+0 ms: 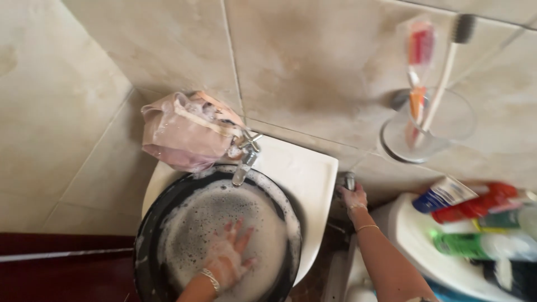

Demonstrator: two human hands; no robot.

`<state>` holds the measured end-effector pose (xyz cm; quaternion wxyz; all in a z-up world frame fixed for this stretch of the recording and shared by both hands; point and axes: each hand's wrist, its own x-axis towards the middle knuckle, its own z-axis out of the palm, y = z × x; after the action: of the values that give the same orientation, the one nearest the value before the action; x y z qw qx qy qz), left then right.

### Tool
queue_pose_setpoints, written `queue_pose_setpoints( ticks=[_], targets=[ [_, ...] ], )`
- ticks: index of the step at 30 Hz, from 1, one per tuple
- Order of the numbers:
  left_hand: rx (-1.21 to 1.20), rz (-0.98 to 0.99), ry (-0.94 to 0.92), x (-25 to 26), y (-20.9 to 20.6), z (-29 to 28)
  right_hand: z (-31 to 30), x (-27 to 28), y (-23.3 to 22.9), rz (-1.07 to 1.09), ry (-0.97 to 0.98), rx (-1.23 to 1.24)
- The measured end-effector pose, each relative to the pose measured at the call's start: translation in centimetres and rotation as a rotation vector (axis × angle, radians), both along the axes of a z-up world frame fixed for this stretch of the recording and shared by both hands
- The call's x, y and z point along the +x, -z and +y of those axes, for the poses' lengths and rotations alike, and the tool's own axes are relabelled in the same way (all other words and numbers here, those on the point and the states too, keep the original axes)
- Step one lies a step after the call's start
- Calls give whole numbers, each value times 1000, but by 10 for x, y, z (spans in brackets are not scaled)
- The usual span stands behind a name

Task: Wash clothes by hand in a basin inside a bathroom.

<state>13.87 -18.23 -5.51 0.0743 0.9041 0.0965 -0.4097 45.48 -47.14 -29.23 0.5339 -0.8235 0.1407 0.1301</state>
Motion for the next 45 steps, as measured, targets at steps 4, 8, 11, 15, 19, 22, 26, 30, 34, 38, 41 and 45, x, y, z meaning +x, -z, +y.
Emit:
queue_pose_setpoints(
  ticks=[4, 8, 11, 15, 19, 22, 26, 30, 34, 38, 41, 45],
  targets=[
    [-50, 5, -101, 2, 13, -2, 7, 13, 6, -49, 2, -169],
    [-83, -2, -163, 5, 10, -3, 6, 10, -8, -133, -65, -143],
    [-97, 12, -162, 8, 2, -1, 7, -7, -56, -158, -134, -134],
    [-105, -25, -108, -1, 11, 5, -36, -35, -72, -265, -252, -2],
    [-113, -114, -46, -5, 38, 19, -8, -96, -186, -111, -338, 117],
    [-125, -287, 13, -4, 52, 27, 46, -179, -280, 166, -636, -41],
    [-96, -549, 77, 10, 42, 35, 102, -243, -281, -215, -1089, -181],
    [-104, -761, 47, 16, 52, 42, 160, -297, -329, -11, -1113, -555],
    [-72, -769, 141, 15, 73, 43, 164, -319, -336, -265, -1081, -544],
    [-89, -713, 188, 13, 84, 41, 162, -326, -338, -183, -872, -474],
    [-79, -712, 229, 9, 82, 42, 165, -338, -347, -91, -844, -461],
    [-5, -766, 275, 16, 82, 47, 153, -342, -345, -143, -946, -373]
  ],
)
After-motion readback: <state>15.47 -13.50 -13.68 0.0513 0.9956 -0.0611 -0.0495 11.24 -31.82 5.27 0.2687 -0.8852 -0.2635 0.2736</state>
